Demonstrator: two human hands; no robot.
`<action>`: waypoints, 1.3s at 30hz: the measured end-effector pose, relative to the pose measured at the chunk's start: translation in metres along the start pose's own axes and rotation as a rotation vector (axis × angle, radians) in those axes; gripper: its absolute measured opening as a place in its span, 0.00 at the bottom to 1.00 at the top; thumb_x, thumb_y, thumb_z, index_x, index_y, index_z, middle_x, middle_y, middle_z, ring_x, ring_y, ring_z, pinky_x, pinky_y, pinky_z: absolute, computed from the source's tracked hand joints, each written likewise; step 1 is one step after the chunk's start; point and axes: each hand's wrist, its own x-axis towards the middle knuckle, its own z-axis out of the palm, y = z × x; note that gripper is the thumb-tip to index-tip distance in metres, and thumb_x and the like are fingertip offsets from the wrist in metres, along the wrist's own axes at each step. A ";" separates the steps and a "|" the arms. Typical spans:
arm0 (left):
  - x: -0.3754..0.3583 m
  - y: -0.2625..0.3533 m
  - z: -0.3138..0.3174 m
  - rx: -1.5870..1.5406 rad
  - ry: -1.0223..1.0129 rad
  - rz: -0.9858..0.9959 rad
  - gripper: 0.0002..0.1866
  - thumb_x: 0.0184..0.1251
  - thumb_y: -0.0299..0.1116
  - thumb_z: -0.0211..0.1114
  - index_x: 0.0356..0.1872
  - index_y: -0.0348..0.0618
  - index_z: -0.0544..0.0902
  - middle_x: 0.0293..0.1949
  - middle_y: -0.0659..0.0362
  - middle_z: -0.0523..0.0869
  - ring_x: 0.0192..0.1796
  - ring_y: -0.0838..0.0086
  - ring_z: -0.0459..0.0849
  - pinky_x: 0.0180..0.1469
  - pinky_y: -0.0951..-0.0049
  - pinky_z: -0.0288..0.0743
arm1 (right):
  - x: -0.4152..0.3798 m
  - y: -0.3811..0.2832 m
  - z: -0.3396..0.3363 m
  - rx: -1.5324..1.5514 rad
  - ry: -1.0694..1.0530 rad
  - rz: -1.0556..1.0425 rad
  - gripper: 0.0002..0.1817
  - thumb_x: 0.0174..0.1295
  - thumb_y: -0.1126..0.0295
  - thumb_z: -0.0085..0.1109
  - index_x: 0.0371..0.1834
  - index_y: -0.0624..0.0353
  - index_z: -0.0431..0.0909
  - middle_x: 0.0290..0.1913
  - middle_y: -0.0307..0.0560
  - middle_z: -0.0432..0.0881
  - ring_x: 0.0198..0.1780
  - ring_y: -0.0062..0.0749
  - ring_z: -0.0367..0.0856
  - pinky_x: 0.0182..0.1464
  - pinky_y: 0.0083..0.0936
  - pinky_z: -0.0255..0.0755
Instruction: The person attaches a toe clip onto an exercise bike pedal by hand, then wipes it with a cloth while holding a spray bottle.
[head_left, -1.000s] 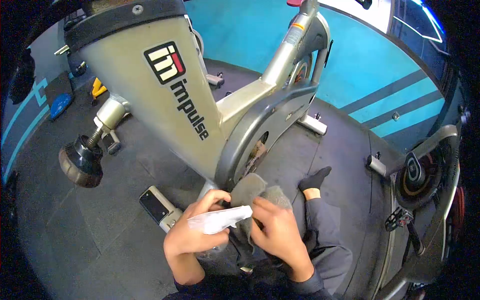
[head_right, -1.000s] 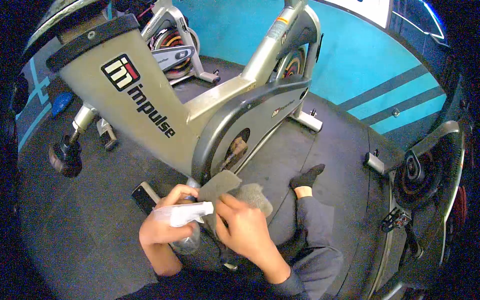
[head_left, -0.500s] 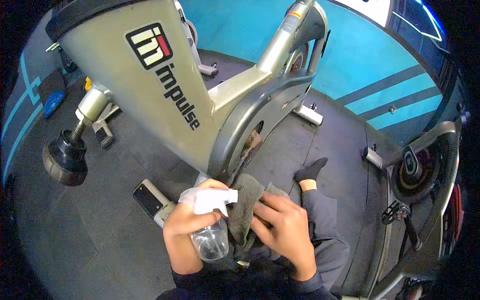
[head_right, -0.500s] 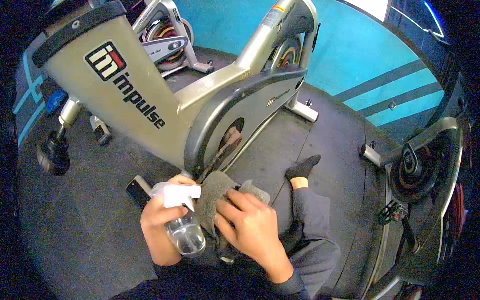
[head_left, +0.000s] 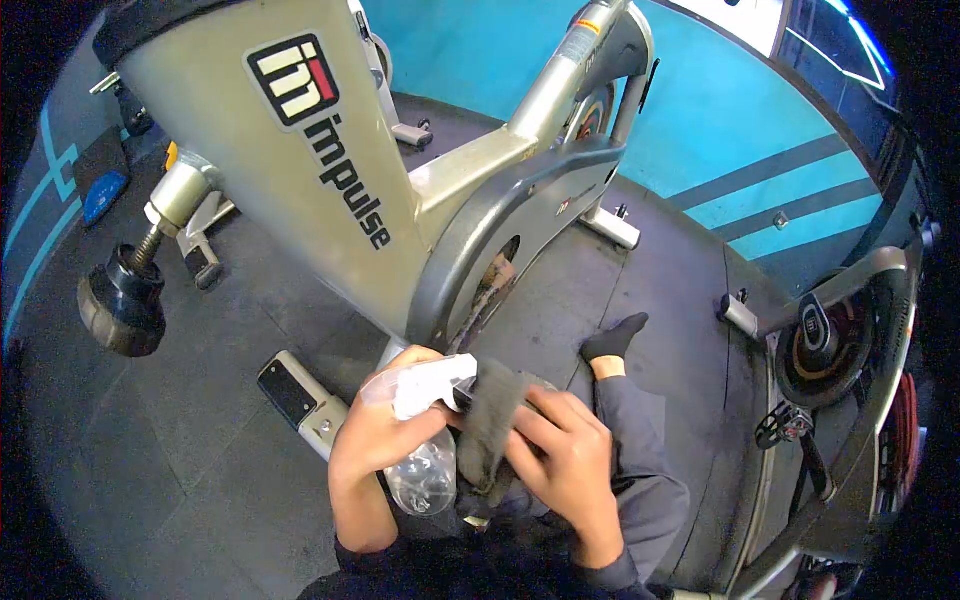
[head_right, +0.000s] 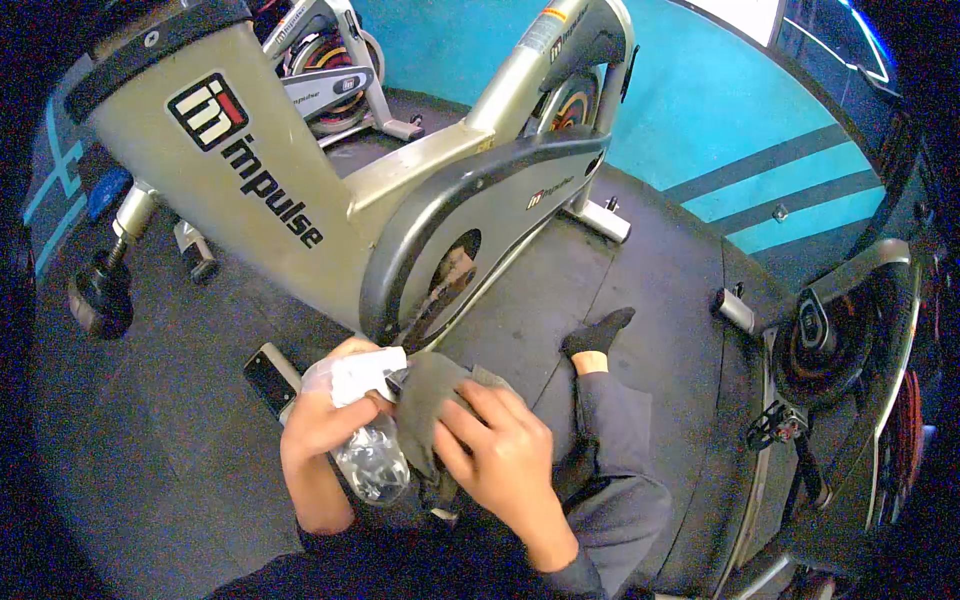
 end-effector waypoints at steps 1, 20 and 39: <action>0.001 0.002 -0.001 0.145 0.013 0.089 0.21 0.52 0.20 0.57 0.51 0.34 0.72 0.45 0.54 0.82 0.37 0.72 0.83 0.41 0.75 0.77 | 0.006 0.000 0.008 0.041 -0.008 0.004 0.09 0.50 0.67 0.65 0.33 0.56 0.82 0.42 0.46 0.82 0.36 0.41 0.82 0.38 0.32 0.77; -0.001 0.002 -0.004 0.159 0.046 0.070 0.19 0.54 0.25 0.61 0.49 0.35 0.74 0.37 0.60 0.80 0.36 0.78 0.82 0.38 0.76 0.77 | 0.006 -0.007 0.018 0.129 -0.021 0.090 0.10 0.53 0.65 0.63 0.36 0.57 0.81 0.44 0.51 0.82 0.40 0.44 0.83 0.42 0.33 0.77; -0.004 0.011 -0.002 0.062 0.029 0.018 0.18 0.52 0.19 0.56 0.47 0.30 0.76 0.40 0.57 0.79 0.32 0.74 0.85 0.37 0.74 0.77 | -0.004 -0.005 0.014 0.187 0.043 0.059 0.08 0.51 0.71 0.64 0.33 0.60 0.80 0.42 0.50 0.82 0.38 0.46 0.82 0.40 0.34 0.77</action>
